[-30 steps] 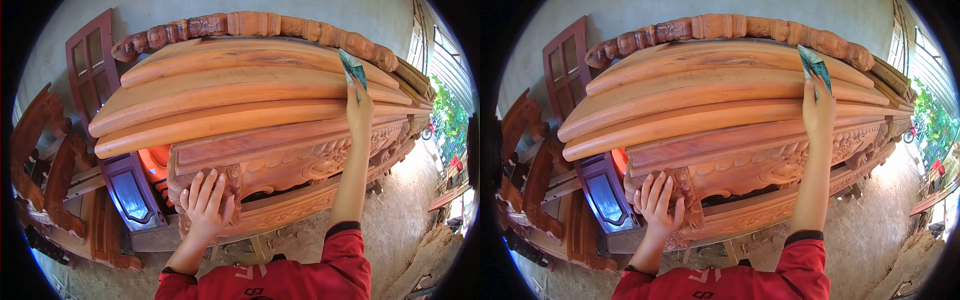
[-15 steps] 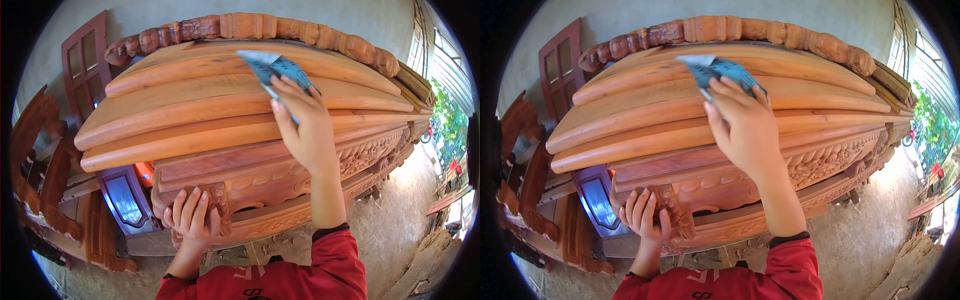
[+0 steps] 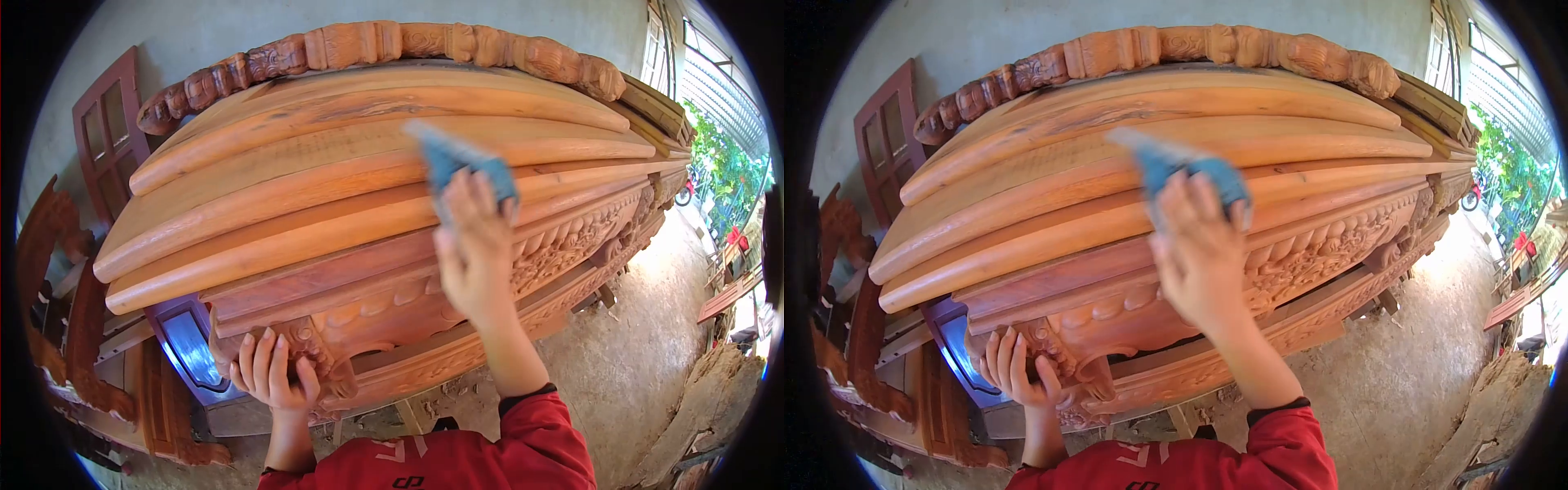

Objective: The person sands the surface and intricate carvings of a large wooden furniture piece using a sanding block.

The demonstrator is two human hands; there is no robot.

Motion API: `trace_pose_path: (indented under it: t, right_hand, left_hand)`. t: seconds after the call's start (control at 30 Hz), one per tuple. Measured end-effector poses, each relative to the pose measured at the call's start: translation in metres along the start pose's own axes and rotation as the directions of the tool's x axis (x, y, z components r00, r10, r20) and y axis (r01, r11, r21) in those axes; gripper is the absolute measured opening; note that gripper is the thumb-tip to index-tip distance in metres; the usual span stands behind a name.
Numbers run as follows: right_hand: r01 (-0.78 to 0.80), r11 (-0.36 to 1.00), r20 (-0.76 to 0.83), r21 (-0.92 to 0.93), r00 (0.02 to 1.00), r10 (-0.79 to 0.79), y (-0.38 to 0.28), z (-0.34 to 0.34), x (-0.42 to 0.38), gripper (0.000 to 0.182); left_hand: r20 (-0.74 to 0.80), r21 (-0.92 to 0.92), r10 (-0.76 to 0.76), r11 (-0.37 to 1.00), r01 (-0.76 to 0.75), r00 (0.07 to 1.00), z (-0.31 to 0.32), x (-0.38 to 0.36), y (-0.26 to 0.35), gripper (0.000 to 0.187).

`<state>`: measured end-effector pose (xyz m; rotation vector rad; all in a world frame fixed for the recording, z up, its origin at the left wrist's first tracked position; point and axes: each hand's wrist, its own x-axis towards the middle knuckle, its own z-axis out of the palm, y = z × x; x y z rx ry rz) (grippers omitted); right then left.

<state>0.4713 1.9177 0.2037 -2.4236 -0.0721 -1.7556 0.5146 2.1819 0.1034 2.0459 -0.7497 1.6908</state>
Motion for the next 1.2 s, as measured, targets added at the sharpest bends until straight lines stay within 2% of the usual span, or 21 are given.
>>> trace_pose_path:
  t: [0.03, 0.13, 0.23, 0.27, 0.33, 0.4, 0.47, 0.53, 0.6, 0.63, 0.67, 0.73, 0.77, 0.83, 0.93, 0.97, 1.03, 1.07, 1.13, 1.17, 1.2]
  right_hand:
    - [0.061, 0.998, 0.090, 0.009, 0.994, -0.061, -0.008, -0.004, -0.006, 0.038]
    - [-0.012, 1.000, 0.060, 0.008, 0.998, 0.011, 0.025, -0.017, -0.008, 0.038]
    - [-0.269, 0.962, -0.237, 0.032, 0.934, 0.269, 0.090, -0.025, -0.001, 0.036]
    - [-0.280, 0.960, -0.243, 0.011, 0.931, 0.274, 0.110, -0.030, 0.000, 0.036]
    - [-0.402, 0.903, -0.342, 0.153, 0.836, 0.430, 0.126, -0.044, 0.005, 0.038]
    - [-0.732, 0.592, -0.096, 0.337, 0.599, 0.795, 0.099, -0.049, -0.001, 0.040]
    - [-0.438, 0.898, -0.319, 0.047, 0.845, 0.429, 0.086, -0.015, -0.029, 0.042]
    - [-0.211, 0.974, -0.150, -0.077, 0.969, 0.198, 0.069, -0.011, -0.050, 0.042]
    - [-0.104, 0.993, -0.084, -0.051, 0.992, 0.099, 0.077, -0.011, -0.060, 0.039]
    - [-0.194, 0.975, -0.057, -0.108, 0.980, 0.189, 0.088, -0.015, -0.061, 0.036]
    - [-0.267, 0.962, -0.180, -0.053, 0.950, 0.253, 0.100, -0.018, -0.057, 0.034]
    - [-0.439, 0.892, -0.285, -0.102, 0.873, 0.397, 0.131, -0.027, -0.057, 0.034]
    - [-0.442, 0.891, -0.293, -0.108, 0.870, 0.396, 0.141, -0.031, -0.062, 0.034]
    - [-0.558, 0.827, -0.324, 0.068, 0.772, 0.547, 0.156, -0.039, -0.067, 0.036]
    - [-0.525, 0.848, -0.205, -0.066, 0.839, 0.504, 0.135, -0.037, -0.085, 0.037]
    - [-0.522, 0.850, -0.214, -0.067, 0.840, 0.499, 0.131, -0.039, -0.093, 0.037]
    - [-0.220, 0.972, -0.021, -0.085, 0.976, 0.219, 0.130, -0.041, -0.110, 0.038]
    - [-0.222, 0.971, -0.023, -0.085, 0.975, 0.221, 0.142, -0.041, -0.114, 0.038]
    - [-0.337, 0.940, -0.131, -0.045, 0.935, 0.329, 0.174, -0.045, -0.119, 0.038]
    - [-0.450, 0.875, -0.266, 0.177, 0.834, 0.483, 0.187, -0.043, -0.119, 0.040]
    - [-0.456, 0.872, -0.266, 0.178, 0.831, 0.489, 0.189, -0.043, -0.121, 0.040]
  left_hand:
    - [0.008, 0.008, 0.010, 1.000, -0.010, 1.000, -0.001, 0.000, 0.000, 0.031]
    - [0.036, -0.017, 0.033, 0.999, -0.032, 0.999, -0.003, -0.001, 0.000, 0.033]
    - [0.049, 0.041, 0.030, 0.999, -0.032, 0.998, -0.003, 0.002, 0.003, 0.033]
    - [0.021, 0.022, 0.045, 0.999, -0.045, 0.999, -0.002, 0.003, 0.003, 0.032]
    - [0.009, 0.041, 0.045, 0.998, -0.045, 0.999, 0.000, 0.003, 0.004, 0.031]
    - [-0.007, 0.052, 0.029, 0.998, -0.029, 1.000, 0.001, 0.001, 0.003, 0.031]
    - [-0.024, 0.059, 0.032, 0.998, -0.031, 0.999, 0.003, 0.001, 0.003, 0.030]
    - [-0.052, 0.026, 0.041, 0.999, -0.040, 0.998, 0.004, 0.003, 0.004, 0.029]
    - [-0.045, 0.032, 0.066, 0.997, -0.064, 0.997, 0.004, 0.005, 0.006, 0.028]
    - [-0.048, 0.044, 0.066, 0.997, -0.064, 0.997, 0.004, 0.005, 0.006, 0.028]
    - [-0.049, 0.056, 0.067, 0.996, -0.064, 0.997, 0.003, 0.005, 0.005, 0.028]
    - [-0.050, 0.068, 0.097, 0.993, -0.093, 0.994, 0.003, 0.006, 0.006, 0.029]
    - [-0.048, 0.081, 0.096, 0.992, -0.092, 0.994, 0.003, 0.007, 0.006, 0.029]
    - [-0.058, 0.103, 0.089, 0.991, -0.083, 0.994, 0.004, 0.005, 0.007, 0.030]
    - [-0.057, 0.109, 0.099, 0.990, -0.092, 0.993, 0.005, 0.003, 0.004, 0.029]
    - [-0.044, 0.089, 0.110, 0.990, -0.106, 0.993, 0.005, 0.003, 0.003, 0.029]
    - [-0.036, 0.106, 0.113, 0.988, -0.109, 0.993, 0.004, 0.005, 0.005, 0.029]
    - [-0.021, 0.125, 0.115, 0.986, -0.112, 0.993, 0.003, 0.004, 0.005, 0.030]
    - [-0.013, 0.105, 0.137, 0.985, -0.135, 0.990, 0.004, 0.002, 0.001, 0.031]
    - [-0.016, 0.099, 0.130, 0.987, -0.128, 0.991, 0.005, 0.002, 0.000, 0.031]
    - [-0.020, 0.091, 0.123, 0.988, -0.121, 0.992, 0.005, 0.002, 0.001, 0.031]
